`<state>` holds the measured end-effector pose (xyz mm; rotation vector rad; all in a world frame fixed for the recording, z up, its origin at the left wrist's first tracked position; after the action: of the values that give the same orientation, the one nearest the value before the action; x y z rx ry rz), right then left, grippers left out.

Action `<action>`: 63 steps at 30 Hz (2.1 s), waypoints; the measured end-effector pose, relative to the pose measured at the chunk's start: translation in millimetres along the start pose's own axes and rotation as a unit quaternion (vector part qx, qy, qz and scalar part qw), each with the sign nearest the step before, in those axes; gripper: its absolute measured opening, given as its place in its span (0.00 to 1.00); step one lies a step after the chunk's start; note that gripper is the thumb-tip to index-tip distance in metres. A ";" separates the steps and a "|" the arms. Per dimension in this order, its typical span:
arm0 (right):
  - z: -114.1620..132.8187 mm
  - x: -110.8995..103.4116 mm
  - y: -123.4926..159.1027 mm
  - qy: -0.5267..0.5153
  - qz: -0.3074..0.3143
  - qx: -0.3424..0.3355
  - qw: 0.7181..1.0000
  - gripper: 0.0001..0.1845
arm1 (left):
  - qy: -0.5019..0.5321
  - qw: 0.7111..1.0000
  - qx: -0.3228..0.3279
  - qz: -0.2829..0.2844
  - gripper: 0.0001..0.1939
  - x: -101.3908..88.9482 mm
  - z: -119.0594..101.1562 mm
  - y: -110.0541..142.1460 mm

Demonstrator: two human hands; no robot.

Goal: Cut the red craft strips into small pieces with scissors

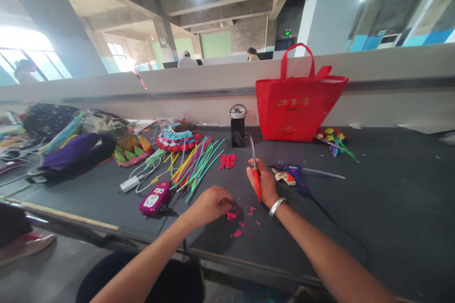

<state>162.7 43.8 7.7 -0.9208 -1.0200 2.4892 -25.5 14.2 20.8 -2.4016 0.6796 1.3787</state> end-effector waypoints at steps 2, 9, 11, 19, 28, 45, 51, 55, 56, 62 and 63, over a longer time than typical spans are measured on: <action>0.3 -0.3 0.3 -0.006 -0.002 -0.003 1.000 0.15 | -0.054 0.998 0.036 0.016 0.08 4.6 -15.2 12.2; -1.6 -0.4 -0.4 -0.009 -0.004 -0.006 1.000 0.15 | -0.142 0.988 0.049 0.041 0.06 13.4 -50.1 39.5; -0.9 -0.3 -0.3 -0.007 -0.001 -0.004 1.000 0.15 | -0.166 0.985 0.030 0.049 0.05 20.0 -52.7 46.0; 3.3 -1.3 0.8 -0.035 -0.010 -0.009 0.999 0.14 | -0.027 0.995 -0.059 0.072 0.05 30.9 -37.5 27.3; -10.0 -4.6 -2.5 -0.109 -0.057 0.036 0.992 0.13 | 0.469 0.872 -0.101 0.102 0.04 -1.4 -14.7 -58.1; 12.0 2.5 0.2 -0.173 0.037 0.004 0.984 0.13 | 0.494 0.859 -0.114 0.071 0.02 22.8 2.1 -71.2; 16.2 1.2 0.7 -0.162 0.023 0.002 0.986 0.13 | 0.516 0.846 -0.100 0.089 0.07 22.6 0.5 -69.0; 19.1 -2.0 -2.2 -0.156 0.017 0.027 0.987 0.13 | 0.514 0.846 -0.101 0.101 0.13 23.3 2.3 -68.6; 19.3 -2.3 -2.8 -0.158 0.017 0.036 0.987 0.12 | 0.512 0.847 -0.103 0.101 0.14 23.3 2.8 -68.6; 17.8 -0.6 -3.7 -0.191 0.013 0.069 0.979 0.12 | 0.534 0.826 -0.145 0.105 0.17 25.0 7.7 -69.0; 17.1 0.4 -3.3 -0.194 0.011 0.071 0.978 0.12 | 0.540 0.822 -0.152 0.104 0.16 25.0 8.0 -69.0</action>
<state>151.2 37.4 19.1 -0.4118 -0.9259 2.7842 16.1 70.0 -3.7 -3.3610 1.0224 -0.0209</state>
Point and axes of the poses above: each hand's wrist, its own y-axis away from the middle knuckle, its own x-axis out of the palm, z = x × y, the point moved 5 cm from there along -y, towards the middle knuckle, and after that the axes turned 12 degrees about -x, right-handed, at the moved point
